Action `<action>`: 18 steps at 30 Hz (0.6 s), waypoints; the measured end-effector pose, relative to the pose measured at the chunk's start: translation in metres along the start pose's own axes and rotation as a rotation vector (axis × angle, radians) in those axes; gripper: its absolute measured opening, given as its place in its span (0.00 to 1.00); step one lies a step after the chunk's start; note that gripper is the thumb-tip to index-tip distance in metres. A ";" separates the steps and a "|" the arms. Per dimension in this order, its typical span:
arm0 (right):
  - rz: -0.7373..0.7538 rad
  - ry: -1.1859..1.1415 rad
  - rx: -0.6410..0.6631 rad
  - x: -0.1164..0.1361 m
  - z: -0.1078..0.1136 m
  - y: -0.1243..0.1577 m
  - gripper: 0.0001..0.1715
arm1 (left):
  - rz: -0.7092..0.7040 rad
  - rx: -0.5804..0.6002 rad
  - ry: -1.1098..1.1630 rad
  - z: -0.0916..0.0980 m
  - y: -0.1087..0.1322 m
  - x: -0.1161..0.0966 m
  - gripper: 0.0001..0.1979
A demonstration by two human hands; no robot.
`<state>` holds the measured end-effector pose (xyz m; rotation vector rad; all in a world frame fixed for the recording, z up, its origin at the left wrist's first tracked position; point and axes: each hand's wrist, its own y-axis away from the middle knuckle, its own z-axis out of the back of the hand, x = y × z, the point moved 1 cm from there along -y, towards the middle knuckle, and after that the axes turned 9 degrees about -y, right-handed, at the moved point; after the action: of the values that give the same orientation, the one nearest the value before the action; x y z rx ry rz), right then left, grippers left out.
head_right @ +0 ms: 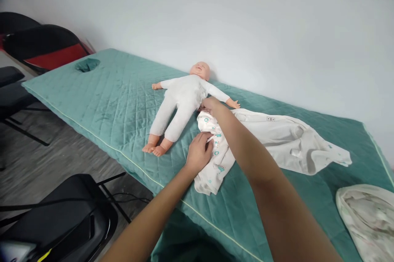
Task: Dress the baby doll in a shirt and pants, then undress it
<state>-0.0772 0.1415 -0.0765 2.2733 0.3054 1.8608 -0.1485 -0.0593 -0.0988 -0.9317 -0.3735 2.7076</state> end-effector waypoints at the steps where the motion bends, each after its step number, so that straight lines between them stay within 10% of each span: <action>1: -0.042 -0.037 0.001 -0.001 -0.002 0.001 0.12 | -0.001 -0.002 -0.002 0.000 0.000 0.000 0.10; 18: -0.203 -0.277 -0.163 -0.005 -0.009 0.002 0.12 | -0.018 -0.006 -0.003 -0.002 0.000 0.000 0.09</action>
<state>-0.0872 0.1388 -0.0791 2.2562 0.3155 1.4007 -0.1471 -0.0587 -0.1005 -0.9225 -0.3888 2.6936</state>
